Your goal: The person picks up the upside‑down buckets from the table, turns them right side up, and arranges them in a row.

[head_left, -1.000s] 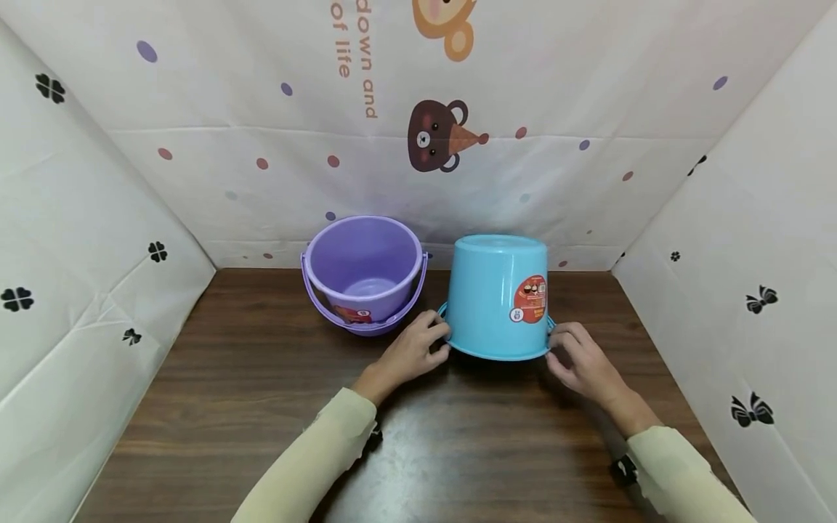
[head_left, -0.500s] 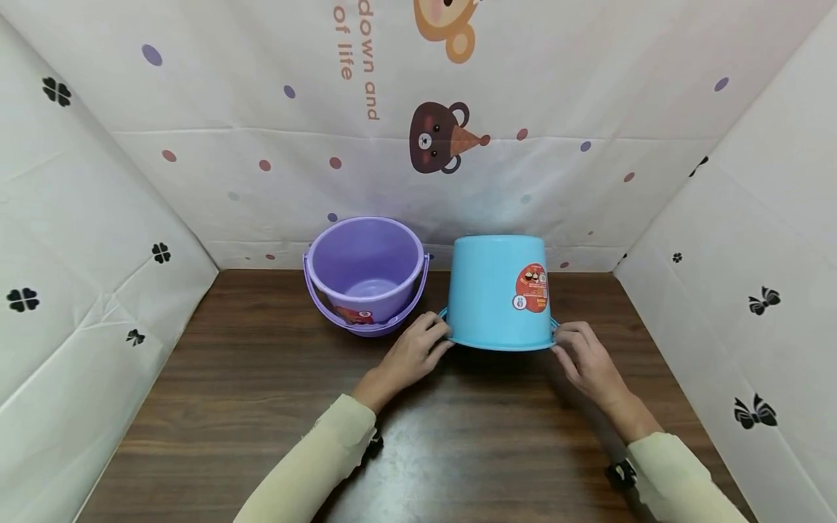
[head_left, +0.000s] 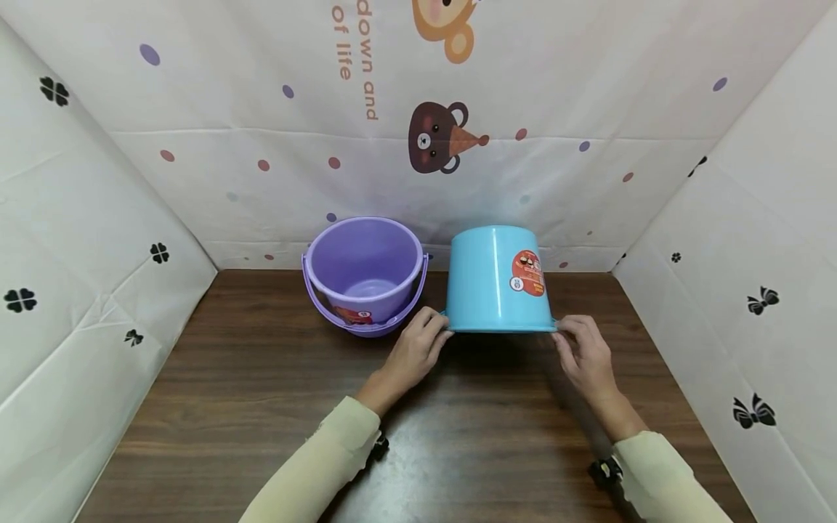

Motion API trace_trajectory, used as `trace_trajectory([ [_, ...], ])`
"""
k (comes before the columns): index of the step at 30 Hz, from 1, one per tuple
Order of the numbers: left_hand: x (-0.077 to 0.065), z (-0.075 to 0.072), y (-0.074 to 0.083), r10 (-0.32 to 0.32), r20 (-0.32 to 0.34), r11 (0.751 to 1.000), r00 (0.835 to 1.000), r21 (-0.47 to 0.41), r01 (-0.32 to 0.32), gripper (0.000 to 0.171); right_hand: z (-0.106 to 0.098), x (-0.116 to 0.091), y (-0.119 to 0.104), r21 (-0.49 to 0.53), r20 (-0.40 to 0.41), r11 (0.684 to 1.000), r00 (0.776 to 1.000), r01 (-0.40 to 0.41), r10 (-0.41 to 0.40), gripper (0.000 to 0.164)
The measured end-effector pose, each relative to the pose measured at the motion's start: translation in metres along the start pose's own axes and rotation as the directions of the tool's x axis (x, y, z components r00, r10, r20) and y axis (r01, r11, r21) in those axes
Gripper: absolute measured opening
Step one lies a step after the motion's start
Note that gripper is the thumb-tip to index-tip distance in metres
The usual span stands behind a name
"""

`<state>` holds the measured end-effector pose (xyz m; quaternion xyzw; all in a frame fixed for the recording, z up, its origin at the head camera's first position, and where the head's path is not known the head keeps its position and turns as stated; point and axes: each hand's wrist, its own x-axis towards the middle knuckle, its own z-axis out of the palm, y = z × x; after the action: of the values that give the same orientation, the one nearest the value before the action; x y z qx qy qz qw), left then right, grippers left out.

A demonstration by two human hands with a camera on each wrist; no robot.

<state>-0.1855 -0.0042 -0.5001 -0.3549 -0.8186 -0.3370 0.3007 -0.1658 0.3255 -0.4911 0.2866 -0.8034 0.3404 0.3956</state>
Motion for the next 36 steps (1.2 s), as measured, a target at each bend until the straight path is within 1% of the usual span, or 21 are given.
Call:
trace_trajectory([
  [4, 0.003, -0.001, 0.004, -0.002, -0.024, 1.000, 1.000, 0.007, 0.002, 0.011, 0.000, 0.002, -0.006, -0.041, -0.003, 0.998, 0.999, -0.050, 0.050, 0.031],
  [6, 0.004, -0.001, 0.005, -0.003, -0.032, 1.000, 0.999, 0.012, 0.003, 0.011, 0.000, 0.002, -0.009, -0.060, -0.003, 0.995, 0.997, -0.076, 0.076, 0.019],
  [7, 0.005, -0.001, 0.006, -0.004, -0.035, 1.000, 0.999, 0.014, 0.005, 0.011, 0.001, 0.003, -0.011, -0.065, -0.010, 0.994, 0.996, -0.087, 0.086, 0.016],
  [8, 0.006, -0.002, 0.006, -0.005, -0.037, 1.000, 0.999, 0.019, 0.006, 0.011, 0.001, 0.003, -0.013, -0.080, -0.012, 0.992, 0.995, -0.099, 0.098, 0.018],
  [11, 0.009, -0.002, 0.008, -0.010, -0.040, 0.999, 0.999, 0.041, 0.012, 0.012, 0.001, 0.004, -0.017, -0.120, -0.027, 0.985, 0.992, -0.126, 0.124, 0.031],
  [13, 0.011, -0.003, 0.010, -0.012, -0.041, 0.998, 0.999, 0.057, 0.014, 0.012, 0.002, 0.005, -0.020, -0.140, -0.042, 0.981, 0.990, -0.137, 0.132, 0.034],
  [18, 0.016, -0.005, 0.014, -0.017, -0.057, 0.996, 0.998, 0.088, 0.022, 0.014, 0.002, 0.011, -0.024, -0.164, -0.060, 0.975, 0.988, -0.152, 0.144, 0.029],
  [24, 0.023, -0.008, 0.018, -0.042, -0.095, 0.996, 0.995, 0.071, 0.049, 0.013, 0.003, 0.022, -0.030, -0.170, -0.076, 0.967, 0.981, -0.190, 0.180, 0.021],
  [28, 0.028, -0.011, 0.019, -0.058, -0.118, 0.996, 0.991, 0.060, 0.065, 0.013, 0.003, 0.029, -0.036, -0.156, -0.088, 0.956, 0.967, -0.250, 0.238, 0.017],
  [33, 0.036, -0.016, 0.020, -0.065, -0.157, 0.996, 0.986, 0.046, 0.073, 0.013, 0.005, 0.039, -0.042, -0.114, -0.107, 0.932, 0.937, -0.344, 0.333, 0.017],
  [36, 0.039, -0.019, 0.019, -0.068, -0.169, 0.996, 0.983, 0.039, 0.075, 0.013, 0.007, 0.043, -0.045, -0.086, -0.123, 0.922, 0.922, -0.377, 0.366, 0.019],
])
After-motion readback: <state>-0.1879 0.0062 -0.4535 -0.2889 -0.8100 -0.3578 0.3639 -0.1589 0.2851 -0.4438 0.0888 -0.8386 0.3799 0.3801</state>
